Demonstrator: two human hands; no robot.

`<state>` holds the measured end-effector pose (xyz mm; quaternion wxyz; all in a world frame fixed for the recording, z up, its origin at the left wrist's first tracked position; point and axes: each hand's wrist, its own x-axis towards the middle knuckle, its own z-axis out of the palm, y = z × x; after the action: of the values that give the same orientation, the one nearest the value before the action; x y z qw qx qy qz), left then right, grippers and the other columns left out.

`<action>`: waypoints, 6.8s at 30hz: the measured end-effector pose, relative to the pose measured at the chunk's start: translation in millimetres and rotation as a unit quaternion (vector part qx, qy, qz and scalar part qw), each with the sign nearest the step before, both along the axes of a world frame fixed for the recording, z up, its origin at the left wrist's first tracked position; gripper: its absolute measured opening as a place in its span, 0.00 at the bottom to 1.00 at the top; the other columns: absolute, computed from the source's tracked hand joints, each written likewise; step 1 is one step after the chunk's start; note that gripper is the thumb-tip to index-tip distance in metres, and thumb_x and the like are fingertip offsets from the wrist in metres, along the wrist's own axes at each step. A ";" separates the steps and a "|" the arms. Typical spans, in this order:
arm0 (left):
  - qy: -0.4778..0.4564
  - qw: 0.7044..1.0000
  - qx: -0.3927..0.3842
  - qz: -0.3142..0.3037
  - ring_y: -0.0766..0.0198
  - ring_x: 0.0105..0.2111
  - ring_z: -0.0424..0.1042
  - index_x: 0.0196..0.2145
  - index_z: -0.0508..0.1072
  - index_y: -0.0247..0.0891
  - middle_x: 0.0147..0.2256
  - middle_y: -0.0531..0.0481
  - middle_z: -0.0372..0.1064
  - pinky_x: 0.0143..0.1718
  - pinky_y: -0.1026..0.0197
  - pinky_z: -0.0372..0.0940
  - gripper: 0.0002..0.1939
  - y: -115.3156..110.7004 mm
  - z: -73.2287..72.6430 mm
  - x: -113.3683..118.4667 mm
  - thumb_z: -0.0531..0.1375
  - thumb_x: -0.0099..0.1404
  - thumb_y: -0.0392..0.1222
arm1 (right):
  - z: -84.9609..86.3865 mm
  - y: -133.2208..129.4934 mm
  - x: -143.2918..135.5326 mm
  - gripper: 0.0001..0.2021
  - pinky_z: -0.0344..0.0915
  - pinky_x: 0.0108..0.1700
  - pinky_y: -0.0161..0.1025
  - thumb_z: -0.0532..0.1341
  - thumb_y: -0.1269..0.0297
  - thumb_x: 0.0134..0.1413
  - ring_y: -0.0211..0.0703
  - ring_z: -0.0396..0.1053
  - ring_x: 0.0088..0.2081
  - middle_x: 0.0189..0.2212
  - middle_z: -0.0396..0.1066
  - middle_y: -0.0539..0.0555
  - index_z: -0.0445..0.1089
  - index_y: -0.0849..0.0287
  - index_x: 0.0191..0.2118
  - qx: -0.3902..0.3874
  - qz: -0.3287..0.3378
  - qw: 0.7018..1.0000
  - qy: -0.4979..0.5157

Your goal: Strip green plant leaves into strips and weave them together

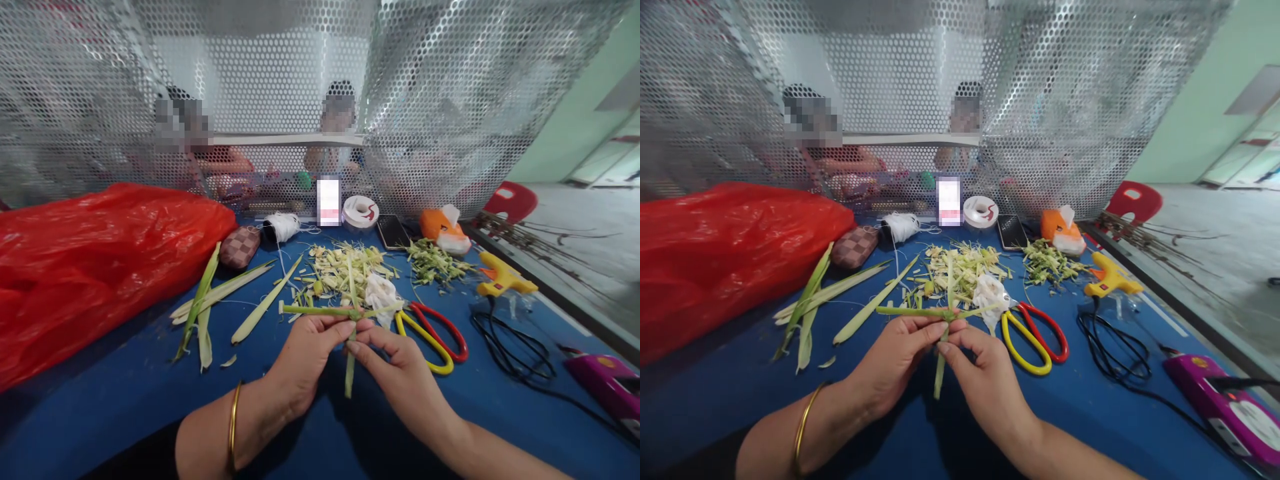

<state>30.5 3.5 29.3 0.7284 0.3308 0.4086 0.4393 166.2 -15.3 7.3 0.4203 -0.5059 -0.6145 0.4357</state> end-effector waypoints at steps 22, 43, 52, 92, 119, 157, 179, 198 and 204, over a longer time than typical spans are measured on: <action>0.092 0.995 0.003 -0.045 0.68 0.23 0.70 0.33 0.76 0.32 0.25 0.49 0.74 0.32 0.65 0.64 0.09 7.0 1.8 -8.1 0.61 0.52 0.34 | 25.9 5.0 29.2 0.07 0.57 0.38 0.41 0.60 0.62 0.56 0.44 0.66 0.34 0.29 0.70 0.53 0.69 0.58 0.30 0.278 -0.113 0.925 -0.233; 0.221 0.951 0.146 -0.162 0.72 0.17 0.58 0.23 0.68 0.36 0.18 0.58 0.59 0.20 0.68 0.54 0.09 1.8 -6.0 -6.6 0.59 0.58 0.42 | 0.5 13.5 18.6 0.11 0.61 0.34 0.39 0.62 0.63 0.52 0.42 0.66 0.29 0.24 0.70 0.52 0.70 0.59 0.21 0.041 -0.068 0.996 0.032; 0.192 0.970 0.076 -0.126 0.70 0.17 0.62 0.22 0.71 0.36 0.19 0.54 0.65 0.22 0.65 0.59 0.11 -0.3 -7.0 -2.6 0.62 0.55 0.46 | 4.9 16.6 18.2 0.12 0.63 0.34 0.39 0.62 0.60 0.51 0.42 0.67 0.29 0.24 0.70 0.52 0.68 0.59 0.20 0.026 -0.065 0.997 0.017; 0.064 0.995 -0.078 -0.005 0.63 0.29 0.77 0.38 0.74 0.31 0.35 0.39 0.78 0.32 0.65 0.67 0.13 13.8 2.0 -11.3 0.59 0.63 0.45 | 5.7 22.5 29.5 0.11 0.61 0.46 0.45 0.54 0.59 0.62 0.48 0.69 0.41 0.36 0.75 0.55 0.72 0.56 0.37 0.156 -0.059 0.966 -0.196; 0.353 0.881 0.274 0.153 0.57 0.45 0.70 0.39 0.76 0.39 0.42 0.46 0.74 0.47 0.58 0.62 0.14 28.6 2.7 -26.8 0.64 0.56 0.48 | 11.2 28.3 30.4 0.13 0.58 0.35 0.40 0.53 0.63 0.58 0.43 0.61 0.29 0.22 0.65 0.51 0.62 0.57 0.23 0.135 0.025 0.974 -0.183; 0.171 0.985 0.014 -0.011 0.71 0.19 0.71 0.33 0.76 0.32 0.28 0.50 0.73 0.19 0.69 0.60 0.09 12.2 2.0 -13.4 0.62 0.60 0.42 | 9.7 16.7 19.2 0.17 0.56 0.28 0.34 0.56 0.59 0.58 0.37 0.62 0.22 0.17 0.65 0.47 0.64 0.58 0.20 -0.002 0.048 0.985 -0.168; -0.134 0.982 -0.025 -0.131 0.77 0.12 0.63 0.36 0.67 0.36 0.24 0.54 0.73 0.14 0.74 0.58 0.13 17.2 -3.3 -17.7 0.67 0.57 0.39 | 20.5 20.4 22.9 0.09 0.64 0.44 0.42 0.61 0.59 0.53 0.45 0.70 0.38 0.33 0.75 0.53 0.74 0.58 0.33 0.042 -0.023 0.997 0.057; -0.120 0.981 -0.049 -0.147 0.76 0.13 0.63 0.36 0.66 0.38 0.22 0.56 0.71 0.15 0.74 0.59 0.16 13.4 -15.7 -14.4 0.69 0.54 0.41 | 15.7 10.9 12.6 0.07 0.63 0.35 0.38 0.64 0.63 0.48 0.39 0.66 0.28 0.23 0.71 0.50 0.73 0.59 0.23 -0.005 -0.025 0.994 0.110; -0.117 0.983 -0.072 -0.122 0.76 0.12 0.61 0.35 0.68 0.36 0.22 0.56 0.70 0.14 0.73 0.59 0.14 11.2 -13.9 -12.0 0.69 0.53 0.37 | 14.2 11.8 13.1 0.09 0.62 0.36 0.39 0.62 0.61 0.51 0.41 0.66 0.30 0.24 0.71 0.51 0.71 0.59 0.25 0.014 -0.021 0.996 0.083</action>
<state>18.5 14.6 15.4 0.8413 0.2708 0.3080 0.3522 179.3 -3.5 21.5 0.4862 -0.4744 -0.5730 0.4586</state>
